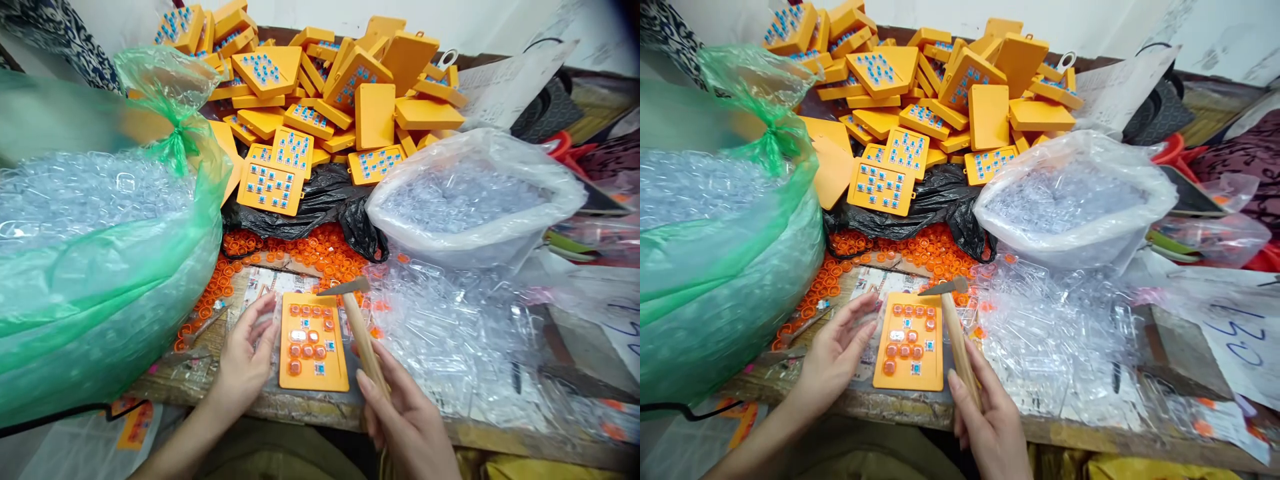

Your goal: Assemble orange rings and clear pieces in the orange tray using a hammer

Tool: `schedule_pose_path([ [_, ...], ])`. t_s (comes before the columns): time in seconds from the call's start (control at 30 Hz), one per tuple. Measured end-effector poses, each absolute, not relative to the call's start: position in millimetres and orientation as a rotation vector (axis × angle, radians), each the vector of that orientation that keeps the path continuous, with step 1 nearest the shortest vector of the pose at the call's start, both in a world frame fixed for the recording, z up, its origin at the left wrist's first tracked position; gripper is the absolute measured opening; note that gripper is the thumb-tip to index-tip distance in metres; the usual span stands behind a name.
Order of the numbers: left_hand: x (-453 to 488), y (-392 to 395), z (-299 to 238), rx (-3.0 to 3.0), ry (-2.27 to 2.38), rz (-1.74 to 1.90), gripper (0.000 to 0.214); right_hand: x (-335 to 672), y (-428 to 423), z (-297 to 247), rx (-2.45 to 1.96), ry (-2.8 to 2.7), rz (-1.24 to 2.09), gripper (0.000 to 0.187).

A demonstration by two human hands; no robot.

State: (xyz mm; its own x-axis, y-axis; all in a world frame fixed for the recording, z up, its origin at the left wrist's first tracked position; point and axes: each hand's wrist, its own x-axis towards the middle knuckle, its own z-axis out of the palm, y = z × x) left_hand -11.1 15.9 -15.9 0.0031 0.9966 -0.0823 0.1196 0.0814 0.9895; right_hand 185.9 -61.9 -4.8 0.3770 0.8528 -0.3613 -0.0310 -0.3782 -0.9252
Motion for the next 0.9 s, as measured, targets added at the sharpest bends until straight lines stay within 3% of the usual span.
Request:
schedule_pose_path([
  [0.1, -8, 17, -7, 0.951, 1.282, 1.002, 0.045, 179, -49, -5, -1.612, -0.711, 1.244, 0.072],
  [0.33, 14, 17, 16, 0.491, 0.986, 0.894, 0.069, 168, -43, -13, -1.568, -0.686, 1.219, 0.065],
  [0.53, 9, 14, 21, 0.39, 1.047, 0.979, 0.065, 162, -23, -37, -1.413, -0.681, 1.3, 0.07],
  [0.67, -10, 11, 20, 0.327, 1.155, 1.084, 0.059, 158, -6, -55, -1.453, -1.002, 1.332, 0.075],
  [0.9, -24, 6, -2, 0.329, 1.052, 1.234, 0.057, 149, 18, -34, -1.583, -1.491, 1.064, 0.046],
])
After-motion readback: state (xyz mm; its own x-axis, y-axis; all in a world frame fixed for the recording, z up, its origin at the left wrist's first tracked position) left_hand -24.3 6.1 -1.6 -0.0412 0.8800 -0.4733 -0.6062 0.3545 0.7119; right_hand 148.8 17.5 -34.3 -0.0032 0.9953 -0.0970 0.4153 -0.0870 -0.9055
